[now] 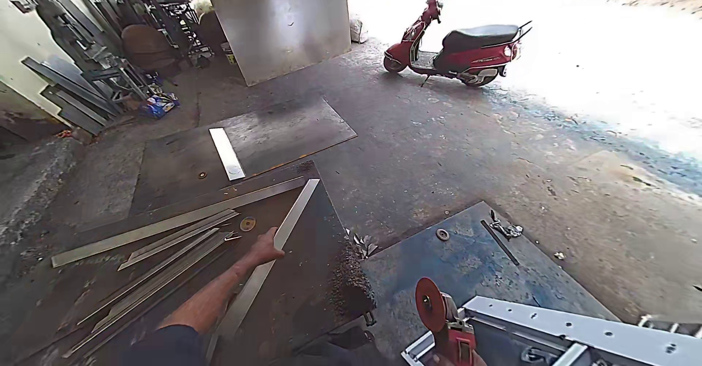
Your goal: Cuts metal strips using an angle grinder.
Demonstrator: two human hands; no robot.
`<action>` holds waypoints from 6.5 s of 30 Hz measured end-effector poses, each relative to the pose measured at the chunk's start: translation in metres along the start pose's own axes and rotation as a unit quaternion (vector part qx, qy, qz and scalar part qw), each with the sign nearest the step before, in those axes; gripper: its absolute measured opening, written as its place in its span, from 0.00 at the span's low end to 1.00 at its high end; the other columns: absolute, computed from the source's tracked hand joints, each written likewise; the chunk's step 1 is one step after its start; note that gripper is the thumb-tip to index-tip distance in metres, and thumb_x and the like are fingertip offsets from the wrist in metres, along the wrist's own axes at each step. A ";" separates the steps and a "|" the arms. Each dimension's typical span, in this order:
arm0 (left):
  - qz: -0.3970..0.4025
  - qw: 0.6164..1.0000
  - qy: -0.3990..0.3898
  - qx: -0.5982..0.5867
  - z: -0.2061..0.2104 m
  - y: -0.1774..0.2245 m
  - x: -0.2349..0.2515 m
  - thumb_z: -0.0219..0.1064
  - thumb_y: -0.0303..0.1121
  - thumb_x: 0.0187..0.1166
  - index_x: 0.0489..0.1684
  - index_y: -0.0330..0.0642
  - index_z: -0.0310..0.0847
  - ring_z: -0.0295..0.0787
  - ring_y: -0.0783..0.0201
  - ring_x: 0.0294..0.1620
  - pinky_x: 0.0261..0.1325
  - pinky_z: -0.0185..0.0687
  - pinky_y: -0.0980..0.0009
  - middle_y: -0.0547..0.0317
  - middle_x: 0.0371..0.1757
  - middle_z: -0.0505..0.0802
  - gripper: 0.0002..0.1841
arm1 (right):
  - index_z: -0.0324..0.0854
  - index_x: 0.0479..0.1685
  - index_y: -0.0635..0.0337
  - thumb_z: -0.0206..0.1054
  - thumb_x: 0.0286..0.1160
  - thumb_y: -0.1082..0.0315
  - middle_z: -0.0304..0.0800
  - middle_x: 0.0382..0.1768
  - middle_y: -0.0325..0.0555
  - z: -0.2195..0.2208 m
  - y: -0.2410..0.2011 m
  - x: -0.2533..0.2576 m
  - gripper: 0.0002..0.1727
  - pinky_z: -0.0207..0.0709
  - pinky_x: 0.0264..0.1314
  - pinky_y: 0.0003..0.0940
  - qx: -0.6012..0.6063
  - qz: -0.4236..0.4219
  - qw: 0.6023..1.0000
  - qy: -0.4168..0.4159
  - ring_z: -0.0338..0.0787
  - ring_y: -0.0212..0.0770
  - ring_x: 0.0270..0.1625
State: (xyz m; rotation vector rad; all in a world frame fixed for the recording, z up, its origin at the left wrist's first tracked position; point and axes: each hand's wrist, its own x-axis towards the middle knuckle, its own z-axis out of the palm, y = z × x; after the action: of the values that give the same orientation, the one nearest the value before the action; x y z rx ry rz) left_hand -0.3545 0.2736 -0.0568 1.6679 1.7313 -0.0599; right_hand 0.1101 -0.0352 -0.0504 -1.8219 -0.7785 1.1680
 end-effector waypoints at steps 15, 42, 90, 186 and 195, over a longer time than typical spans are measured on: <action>0.058 0.991 0.106 -0.052 0.172 0.061 -0.052 0.84 0.53 0.53 0.66 0.43 0.87 0.89 0.55 0.60 0.69 0.83 0.59 0.46 0.59 0.91 0.38 | 0.82 0.55 0.61 0.84 0.38 0.58 0.93 0.36 0.44 -0.051 0.019 0.032 0.35 0.91 0.39 0.41 -0.058 0.056 0.997 -0.007 0.94 0.38 0.35; 0.119 0.982 0.129 -0.068 0.182 0.111 0.042 0.70 0.73 0.63 0.72 0.49 0.84 0.91 0.55 0.59 0.61 0.88 0.54 0.52 0.60 0.92 0.43 | 0.83 0.55 0.56 0.84 0.40 0.51 0.94 0.38 0.38 0.036 -0.051 0.172 0.36 0.91 0.46 0.36 -0.151 0.033 0.986 -0.067 0.94 0.32 0.40; 0.099 0.984 0.144 -0.029 0.185 0.117 0.055 0.67 0.70 0.62 0.75 0.64 0.85 0.91 0.57 0.42 0.41 0.86 0.55 0.56 0.47 0.93 0.39 | 0.79 0.64 0.60 0.84 0.44 0.48 0.92 0.47 0.42 0.100 -0.059 0.253 0.42 0.84 0.57 0.36 -0.279 0.021 0.952 -0.127 0.91 0.31 0.49; 0.104 0.982 0.151 -0.036 0.186 0.117 0.057 0.67 0.68 0.64 0.75 0.65 0.85 0.92 0.57 0.41 0.39 0.86 0.55 0.57 0.46 0.94 0.37 | 0.79 0.64 0.61 0.85 0.44 0.51 0.93 0.46 0.44 0.118 -0.062 0.288 0.41 0.86 0.57 0.42 -0.309 -0.029 0.944 -0.112 0.92 0.35 0.49; 0.109 0.980 0.161 -0.036 0.187 0.117 0.056 0.67 0.68 0.63 0.75 0.64 0.85 0.92 0.57 0.41 0.38 0.86 0.55 0.56 0.46 0.94 0.37 | 0.79 0.63 0.60 0.85 0.45 0.51 0.93 0.46 0.43 0.118 -0.064 0.293 0.40 0.86 0.57 0.43 -0.312 -0.026 0.942 -0.126 0.93 0.36 0.49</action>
State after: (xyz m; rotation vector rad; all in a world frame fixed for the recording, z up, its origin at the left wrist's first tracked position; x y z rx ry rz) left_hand -0.1609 0.2477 -0.1731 1.8815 1.7429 0.3899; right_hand 0.1078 0.2730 -0.1447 -2.1526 -1.4658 1.2203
